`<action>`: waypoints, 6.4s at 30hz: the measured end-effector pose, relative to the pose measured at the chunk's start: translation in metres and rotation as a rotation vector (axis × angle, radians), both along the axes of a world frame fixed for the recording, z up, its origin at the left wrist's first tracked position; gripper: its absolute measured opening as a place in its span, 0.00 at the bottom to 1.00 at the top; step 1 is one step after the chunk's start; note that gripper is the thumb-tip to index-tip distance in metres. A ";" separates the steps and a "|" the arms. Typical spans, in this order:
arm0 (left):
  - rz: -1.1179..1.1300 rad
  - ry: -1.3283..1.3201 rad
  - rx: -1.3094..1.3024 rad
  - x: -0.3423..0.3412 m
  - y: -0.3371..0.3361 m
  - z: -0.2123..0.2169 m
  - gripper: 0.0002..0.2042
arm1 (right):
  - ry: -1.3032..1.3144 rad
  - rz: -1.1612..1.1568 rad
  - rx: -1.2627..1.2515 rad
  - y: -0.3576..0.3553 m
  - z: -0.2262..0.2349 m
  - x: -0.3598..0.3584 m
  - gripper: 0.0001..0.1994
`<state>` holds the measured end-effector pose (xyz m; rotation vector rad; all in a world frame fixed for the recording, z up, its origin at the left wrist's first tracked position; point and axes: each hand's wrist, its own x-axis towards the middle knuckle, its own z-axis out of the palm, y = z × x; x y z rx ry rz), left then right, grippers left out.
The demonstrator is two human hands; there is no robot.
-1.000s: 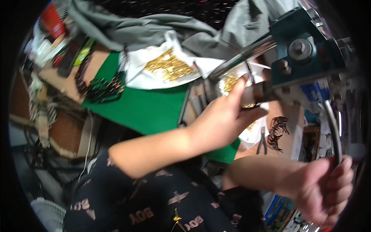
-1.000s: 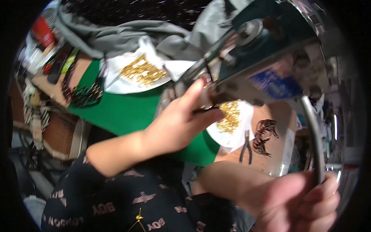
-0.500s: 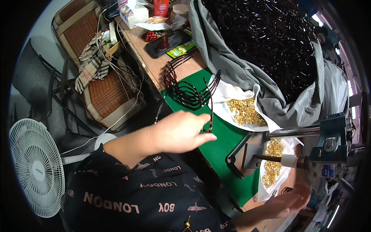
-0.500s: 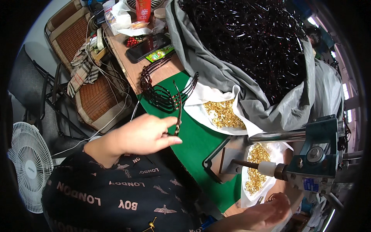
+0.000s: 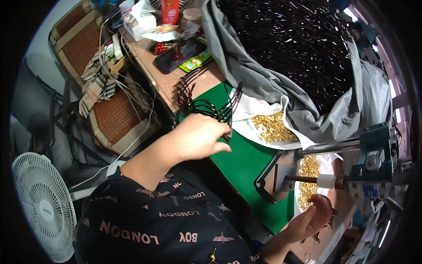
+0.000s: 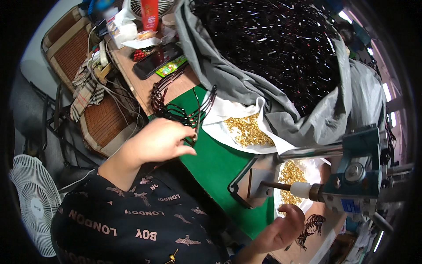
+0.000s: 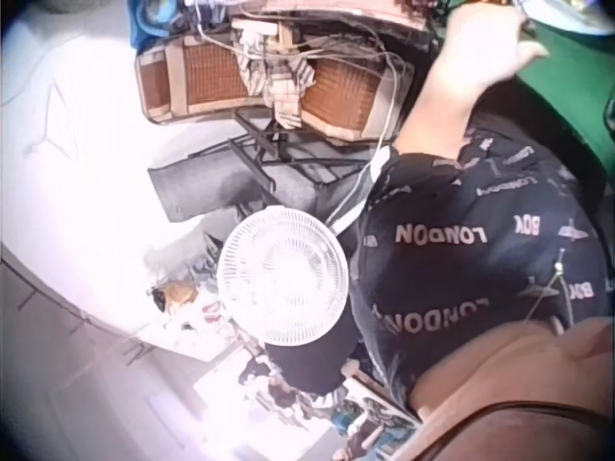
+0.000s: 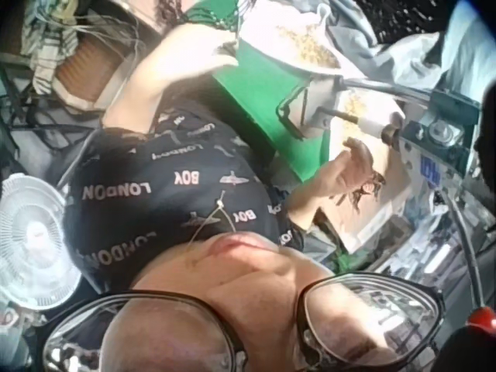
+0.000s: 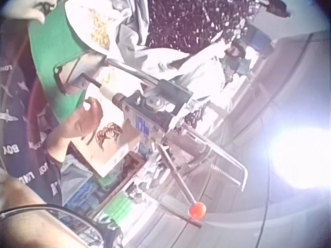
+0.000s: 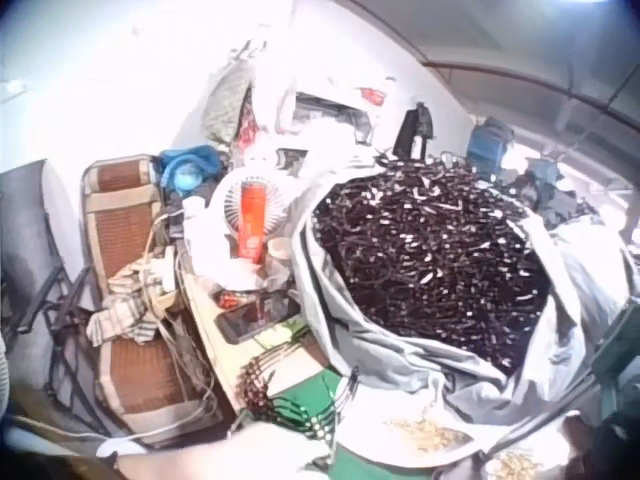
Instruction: The person repeatedly picks up eyeglass frames and small gold-colored components from a tray, inserts the components into the frame arms, and uses a rotating grinding tool to press or shape the parts. The person handles multiple frames one at a time, placing finished frames aside on the table.
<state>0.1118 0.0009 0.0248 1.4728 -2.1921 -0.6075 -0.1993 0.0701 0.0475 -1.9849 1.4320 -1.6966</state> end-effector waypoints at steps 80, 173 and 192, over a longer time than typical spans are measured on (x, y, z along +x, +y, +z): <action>0.306 0.312 -0.402 -0.080 -0.254 0.131 0.07 | 0.300 -0.225 0.403 -0.009 -0.019 -0.117 0.11; -0.328 0.742 0.406 -0.091 -0.001 0.013 0.22 | -0.130 0.551 0.521 -0.070 -0.003 0.027 0.04; -0.475 1.573 0.833 -0.174 -0.003 0.048 0.35 | -0.548 0.287 0.384 -0.004 0.009 -0.014 0.22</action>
